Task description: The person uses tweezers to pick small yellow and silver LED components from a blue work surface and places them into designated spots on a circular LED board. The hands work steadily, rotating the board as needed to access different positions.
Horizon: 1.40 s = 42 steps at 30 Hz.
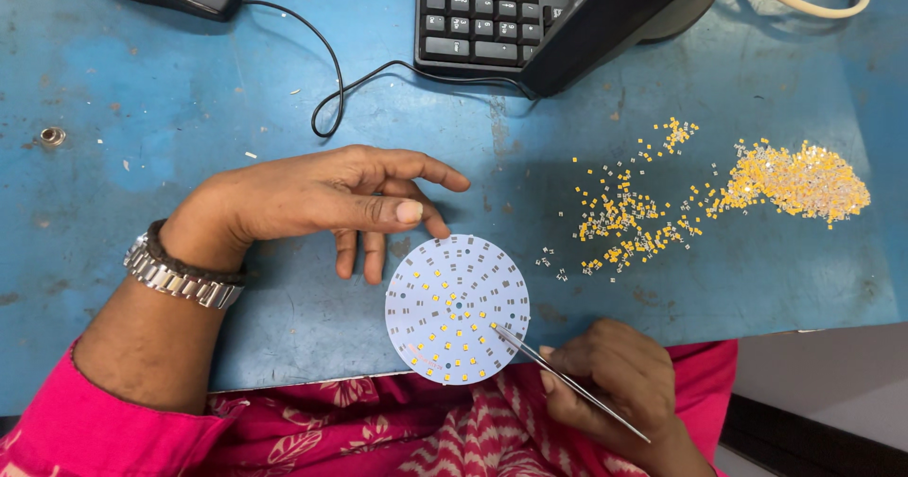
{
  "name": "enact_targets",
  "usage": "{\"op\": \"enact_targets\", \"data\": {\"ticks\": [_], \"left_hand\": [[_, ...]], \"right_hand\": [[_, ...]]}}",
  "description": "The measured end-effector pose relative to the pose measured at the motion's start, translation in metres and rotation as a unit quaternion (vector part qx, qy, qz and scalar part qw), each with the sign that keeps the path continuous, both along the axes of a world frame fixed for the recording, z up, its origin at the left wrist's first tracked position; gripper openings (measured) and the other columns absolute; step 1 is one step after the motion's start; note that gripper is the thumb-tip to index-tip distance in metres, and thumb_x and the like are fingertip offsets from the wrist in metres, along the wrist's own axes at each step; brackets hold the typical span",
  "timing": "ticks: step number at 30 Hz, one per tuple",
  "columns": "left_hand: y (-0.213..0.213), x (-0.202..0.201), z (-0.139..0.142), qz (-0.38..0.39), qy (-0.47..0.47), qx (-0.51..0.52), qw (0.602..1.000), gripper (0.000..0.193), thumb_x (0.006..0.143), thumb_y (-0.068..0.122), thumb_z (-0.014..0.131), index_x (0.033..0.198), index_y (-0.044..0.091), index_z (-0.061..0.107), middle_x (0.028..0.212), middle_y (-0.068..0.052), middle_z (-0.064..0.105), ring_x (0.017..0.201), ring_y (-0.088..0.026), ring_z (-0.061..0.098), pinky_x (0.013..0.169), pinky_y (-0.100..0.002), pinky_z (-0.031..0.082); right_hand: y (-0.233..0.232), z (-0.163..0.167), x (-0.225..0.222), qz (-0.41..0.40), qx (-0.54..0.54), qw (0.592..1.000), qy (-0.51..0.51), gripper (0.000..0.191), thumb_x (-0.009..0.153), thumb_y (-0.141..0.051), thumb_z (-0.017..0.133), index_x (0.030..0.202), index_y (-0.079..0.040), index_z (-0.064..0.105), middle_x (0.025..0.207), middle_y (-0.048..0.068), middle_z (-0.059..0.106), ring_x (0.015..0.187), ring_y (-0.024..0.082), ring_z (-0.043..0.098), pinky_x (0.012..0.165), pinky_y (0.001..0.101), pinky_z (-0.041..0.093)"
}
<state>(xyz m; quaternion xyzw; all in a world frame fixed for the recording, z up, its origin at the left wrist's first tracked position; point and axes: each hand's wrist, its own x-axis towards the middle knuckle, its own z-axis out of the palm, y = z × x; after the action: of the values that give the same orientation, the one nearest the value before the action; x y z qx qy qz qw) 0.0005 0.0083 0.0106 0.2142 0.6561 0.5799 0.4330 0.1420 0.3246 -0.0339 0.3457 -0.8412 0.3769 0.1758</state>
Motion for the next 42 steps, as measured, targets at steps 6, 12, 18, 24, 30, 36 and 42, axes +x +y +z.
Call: {"op": "enact_targets", "data": {"ticks": [6, 12, 18, 24, 30, 36, 42], "left_hand": [[-0.003, 0.000, -0.004, -0.004, -0.007, -0.004, 1.000, 0.080, 0.083, 0.044, 0.060, 0.154, 0.012, 0.043, 0.125, -0.014, 0.074, 0.059, -0.017, 0.074, 0.044, -0.026, 0.060], [-0.003, 0.001, -0.006, -0.034, -0.003, 0.070, 0.997, 0.072, 0.090, 0.043, 0.062, 0.149, 0.008, 0.042, 0.129, -0.016, 0.071, 0.067, -0.014, 0.074, 0.047, -0.022, 0.060], [-0.006, 0.000, -0.008, -0.024, -0.005, 0.065, 0.998, 0.071, 0.089, 0.043, 0.062, 0.147, 0.007, 0.043, 0.129, -0.017, 0.072, 0.068, -0.014, 0.075, 0.048, -0.022, 0.060], [-0.005, 0.001, -0.006, -0.022, 0.003, 0.063, 0.998, 0.074, 0.088, 0.047, 0.064, 0.147, 0.006, 0.045, 0.125, -0.018, 0.073, 0.064, -0.012, 0.074, 0.049, -0.022, 0.060], [-0.004, 0.002, -0.005, -0.012, 0.002, 0.051, 0.999, 0.080, 0.084, 0.051, 0.065, 0.148, 0.007, 0.046, 0.125, -0.018, 0.073, 0.063, -0.013, 0.073, 0.046, -0.022, 0.061], [-0.003, 0.002, -0.004, -0.014, -0.002, 0.058, 0.998, 0.080, 0.084, 0.051, 0.066, 0.147, 0.007, 0.046, 0.127, -0.019, 0.073, 0.065, -0.013, 0.073, 0.047, -0.022, 0.061], [-0.004, 0.002, -0.005, -0.013, -0.002, 0.058, 0.998, 0.078, 0.085, 0.051, 0.066, 0.145, 0.006, 0.046, 0.125, -0.019, 0.074, 0.064, -0.013, 0.073, 0.047, -0.022, 0.060]], "right_hand": [[0.010, -0.002, 0.004, -0.034, -0.003, 0.998, -0.058, 0.013, 0.074, -0.009, 0.079, 0.083, -0.006, 0.069, 0.073, 0.004, 0.071, 0.058, 0.016, 0.065, 0.053, 0.0294, 0.048], [0.044, 0.001, -0.024, -0.391, -0.059, 0.913, -0.098, 0.012, 0.094, -0.009, 0.075, 0.099, 0.001, 0.071, 0.079, 0.007, 0.072, 0.067, 0.009, 0.060, 0.060, 0.0258, 0.050], [0.053, 0.006, -0.030, -0.373, 0.013, 0.927, -0.037, 0.015, 0.092, -0.009, 0.078, 0.099, 0.002, 0.070, 0.086, 0.010, 0.073, 0.068, 0.012, 0.065, 0.063, 0.0267, 0.051], [0.029, -0.001, -0.005, -0.214, 0.013, 0.976, -0.047, 0.014, 0.076, -0.007, 0.081, 0.084, -0.003, 0.070, 0.077, 0.007, 0.070, 0.058, 0.014, 0.064, 0.053, 0.0266, 0.048], [0.034, 0.001, -0.009, -0.203, -0.015, 0.977, -0.071, 0.012, 0.078, -0.005, 0.078, 0.083, -0.001, 0.068, 0.077, 0.005, 0.071, 0.056, 0.010, 0.063, 0.052, 0.0251, 0.047], [0.029, 0.003, -0.012, -0.229, -0.002, 0.969, -0.096, 0.015, 0.076, -0.007, 0.081, 0.087, -0.002, 0.072, 0.069, 0.003, 0.065, 0.053, 0.010, 0.059, 0.050, 0.0257, 0.044], [0.025, 0.008, -0.015, -0.240, 0.021, 0.966, -0.088, 0.018, 0.075, -0.008, 0.082, 0.090, -0.004, 0.075, 0.064, 0.002, 0.060, 0.050, 0.010, 0.054, 0.048, 0.0272, 0.040]]}}
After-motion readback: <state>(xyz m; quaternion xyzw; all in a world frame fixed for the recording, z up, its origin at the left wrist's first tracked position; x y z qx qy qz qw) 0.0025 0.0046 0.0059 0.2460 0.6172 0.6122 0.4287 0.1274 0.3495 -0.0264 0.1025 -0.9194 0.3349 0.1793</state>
